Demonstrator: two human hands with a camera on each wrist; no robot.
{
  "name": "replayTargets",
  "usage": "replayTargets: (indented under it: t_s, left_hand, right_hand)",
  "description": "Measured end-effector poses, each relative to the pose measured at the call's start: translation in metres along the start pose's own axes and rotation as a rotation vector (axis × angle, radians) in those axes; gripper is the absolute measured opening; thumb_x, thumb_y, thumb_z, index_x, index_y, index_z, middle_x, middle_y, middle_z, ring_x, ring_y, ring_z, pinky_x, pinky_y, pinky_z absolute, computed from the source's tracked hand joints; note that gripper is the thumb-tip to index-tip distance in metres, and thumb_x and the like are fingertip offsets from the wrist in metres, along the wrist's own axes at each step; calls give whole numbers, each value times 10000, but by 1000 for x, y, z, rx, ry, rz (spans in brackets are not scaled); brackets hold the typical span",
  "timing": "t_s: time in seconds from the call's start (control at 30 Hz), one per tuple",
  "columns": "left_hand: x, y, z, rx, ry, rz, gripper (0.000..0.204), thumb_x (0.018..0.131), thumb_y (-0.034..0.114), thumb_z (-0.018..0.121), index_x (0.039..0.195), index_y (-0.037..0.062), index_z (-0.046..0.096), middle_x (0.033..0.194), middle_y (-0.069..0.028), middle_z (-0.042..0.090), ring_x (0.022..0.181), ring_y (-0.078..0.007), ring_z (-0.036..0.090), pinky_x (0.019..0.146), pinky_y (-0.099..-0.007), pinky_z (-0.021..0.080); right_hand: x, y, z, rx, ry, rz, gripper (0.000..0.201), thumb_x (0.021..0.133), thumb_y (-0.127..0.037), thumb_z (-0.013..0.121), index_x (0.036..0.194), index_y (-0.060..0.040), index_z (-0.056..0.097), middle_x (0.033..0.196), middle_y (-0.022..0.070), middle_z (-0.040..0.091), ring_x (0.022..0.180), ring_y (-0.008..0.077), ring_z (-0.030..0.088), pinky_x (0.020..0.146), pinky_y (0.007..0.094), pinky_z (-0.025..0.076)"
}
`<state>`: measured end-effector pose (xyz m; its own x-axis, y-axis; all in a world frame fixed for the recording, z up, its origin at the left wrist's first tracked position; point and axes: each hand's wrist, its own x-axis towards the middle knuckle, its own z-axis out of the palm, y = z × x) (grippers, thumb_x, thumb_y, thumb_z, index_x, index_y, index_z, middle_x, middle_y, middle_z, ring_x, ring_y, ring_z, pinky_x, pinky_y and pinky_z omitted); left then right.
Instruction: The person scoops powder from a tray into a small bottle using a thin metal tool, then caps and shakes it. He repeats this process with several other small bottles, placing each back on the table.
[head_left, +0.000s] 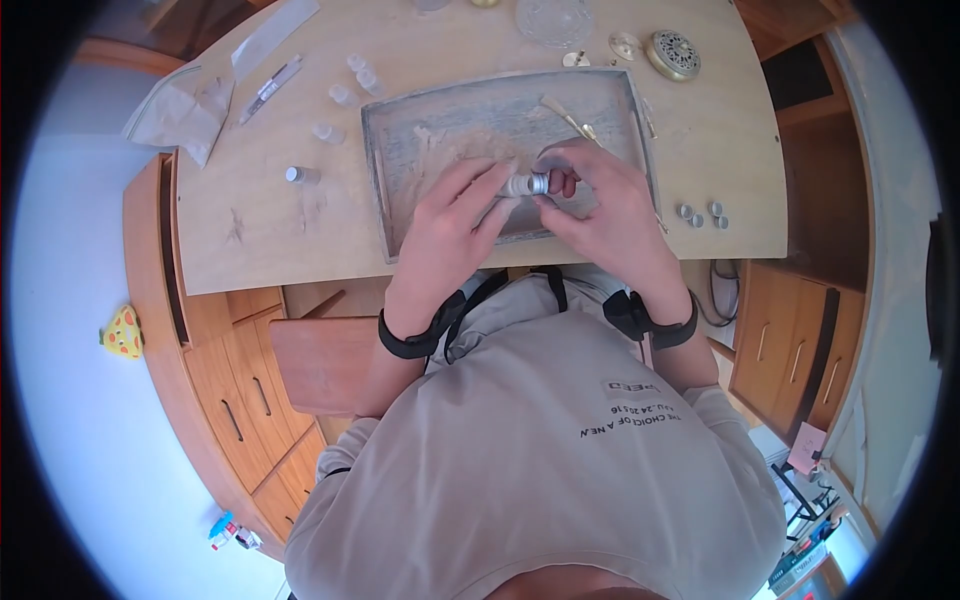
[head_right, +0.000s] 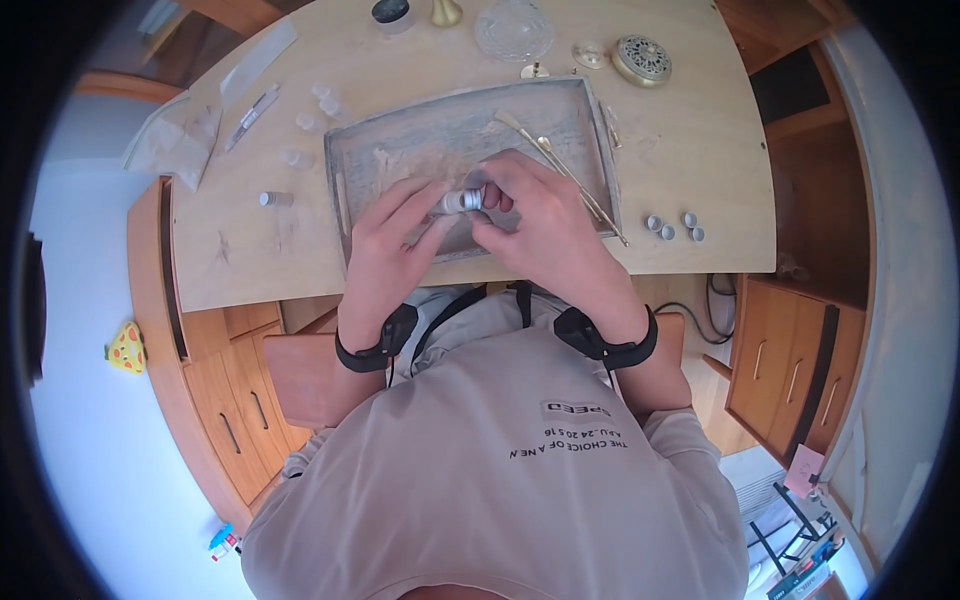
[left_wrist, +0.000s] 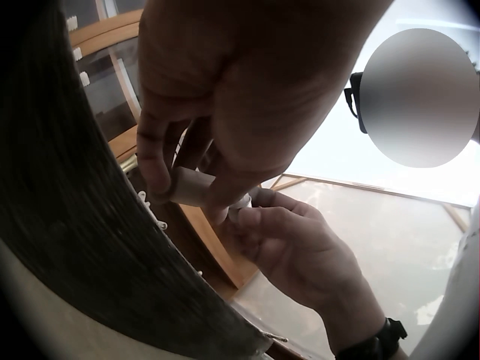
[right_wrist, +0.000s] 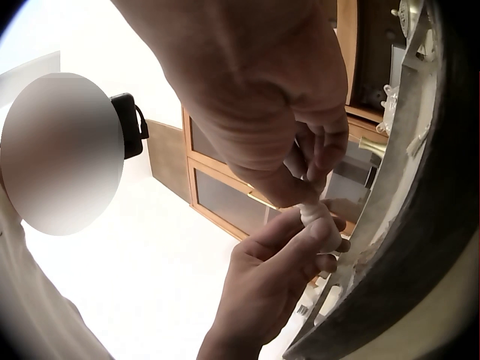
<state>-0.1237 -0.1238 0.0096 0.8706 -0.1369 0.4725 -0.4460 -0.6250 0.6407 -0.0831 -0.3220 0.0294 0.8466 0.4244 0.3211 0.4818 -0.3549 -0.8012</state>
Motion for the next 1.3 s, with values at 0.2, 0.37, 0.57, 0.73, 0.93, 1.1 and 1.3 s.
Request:
replayTargets:
  t_s: [0.2,0.37,0.57,0.73,0.93,1.1,1.3]
  left_hand:
    - [-2,0,-2,-56,-45,-46,331,847,1,712,1175,10,668,1089,-145,622,901,-337,665,762,-400,552]
    - [-2,-2,-3,-47,-57,-49,320,858,5,706,1175,16,668,1075,-138,613,886,-335,663,744,-405,548]
    - [0,3,-6,-71,-46,-45,355,806,-33,736,1156,-10,679,1075,-145,650,889,-314,668,719,-372,555]
    - [0,0,-2,-73,-62,-45,351,814,-26,739,1159,-10,675,1074,-142,649,887,-315,668,725,-375,553]
    - [1,-1,-2,-77,-57,-33,337,826,-15,735,1159,-5,679,1065,-139,650,883,-316,670,716,-369,554]
    - [2,-3,-2,-56,-78,-21,334,830,-18,728,1160,-2,682,1064,-134,650,861,-310,666,705,-363,553]
    - [1,-2,-4,-76,-83,-51,330,826,-26,723,1153,-3,685,1069,-126,647,852,-302,663,705,-360,548]
  right_hand:
    - [4,1,3,-46,9,-165,297,769,-15,762,1039,31,647,1005,137,660,831,290,681,734,368,576]
    - [5,0,3,-123,-5,-193,263,810,-38,766,1044,32,669,1023,141,665,843,314,684,732,374,578]
    - [2,5,4,-4,-21,-122,285,794,2,765,1067,28,685,1013,130,675,786,266,689,701,341,579]
    - [3,6,2,-22,-46,-96,287,779,9,774,1055,25,695,1003,110,684,759,252,682,685,327,573]
    - [6,5,-1,-103,-87,-75,243,815,-85,781,1004,42,697,884,138,670,695,299,650,629,373,528]
    - [8,7,2,-235,-154,-78,277,865,-192,761,956,56,679,791,186,644,687,355,634,624,402,517]
    - [9,0,3,-123,-51,-22,356,909,-302,723,877,44,645,747,196,630,674,409,619,630,456,509]
